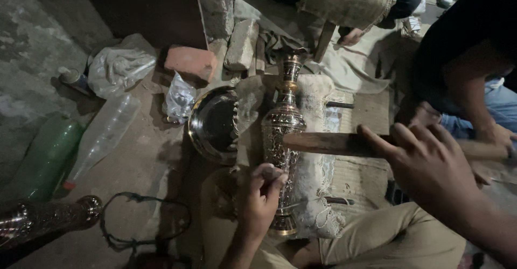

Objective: The person holds a metal chisel against a silver-colored vase and repeatedly strikes it with a wooden mallet to create or refine decorative patterns. The person rotates the vase slightly to work on different sections of the surface.

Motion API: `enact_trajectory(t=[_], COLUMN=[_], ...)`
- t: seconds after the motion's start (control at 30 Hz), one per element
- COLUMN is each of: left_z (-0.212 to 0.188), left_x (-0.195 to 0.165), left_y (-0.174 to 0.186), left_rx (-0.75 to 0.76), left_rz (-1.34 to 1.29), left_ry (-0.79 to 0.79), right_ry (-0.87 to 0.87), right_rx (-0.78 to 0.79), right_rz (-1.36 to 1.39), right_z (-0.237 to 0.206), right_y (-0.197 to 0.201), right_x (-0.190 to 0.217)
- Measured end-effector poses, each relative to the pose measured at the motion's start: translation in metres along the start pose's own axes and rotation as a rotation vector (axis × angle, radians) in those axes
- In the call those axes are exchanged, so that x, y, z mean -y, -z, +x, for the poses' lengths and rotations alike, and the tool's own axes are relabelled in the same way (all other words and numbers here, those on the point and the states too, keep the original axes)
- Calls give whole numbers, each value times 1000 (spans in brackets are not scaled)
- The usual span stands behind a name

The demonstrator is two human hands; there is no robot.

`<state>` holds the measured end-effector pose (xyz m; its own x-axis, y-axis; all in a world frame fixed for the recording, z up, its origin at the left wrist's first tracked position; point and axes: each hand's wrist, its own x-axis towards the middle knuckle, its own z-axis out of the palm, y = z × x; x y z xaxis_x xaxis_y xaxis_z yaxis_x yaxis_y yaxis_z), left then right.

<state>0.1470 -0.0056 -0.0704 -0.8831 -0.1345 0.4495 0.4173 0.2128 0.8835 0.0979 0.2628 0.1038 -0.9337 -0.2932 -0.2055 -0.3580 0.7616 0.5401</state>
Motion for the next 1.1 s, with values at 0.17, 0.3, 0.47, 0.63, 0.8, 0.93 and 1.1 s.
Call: enact_trajectory(t=[0.17,0.3,0.47,0.63,0.8,0.93,1.1], left_z=[-2,-5,-10,-11,-11,-12,-13], left_x=[4,12,19,21,24,28,33], left_y=[0,-3,-1,-2,1,-1,-5], left_rx=[62,112,63,112,137,100,127], left_rz=[13,-40,30,158,150,156,59], left_ry=[103,206,17,233,259,138,289], right_ry=[-127,-59,23,71,24,70,127], right_rx=[-28,24,127,38,224,178,-153], right_rz=[480,569,293,271,386,157,40], right_z=[-2,-5,-8,-5,2,5,7], right_y=[6,18,25,25,26,28,26], right_x=[-14,-10,1,4,9,9,8])
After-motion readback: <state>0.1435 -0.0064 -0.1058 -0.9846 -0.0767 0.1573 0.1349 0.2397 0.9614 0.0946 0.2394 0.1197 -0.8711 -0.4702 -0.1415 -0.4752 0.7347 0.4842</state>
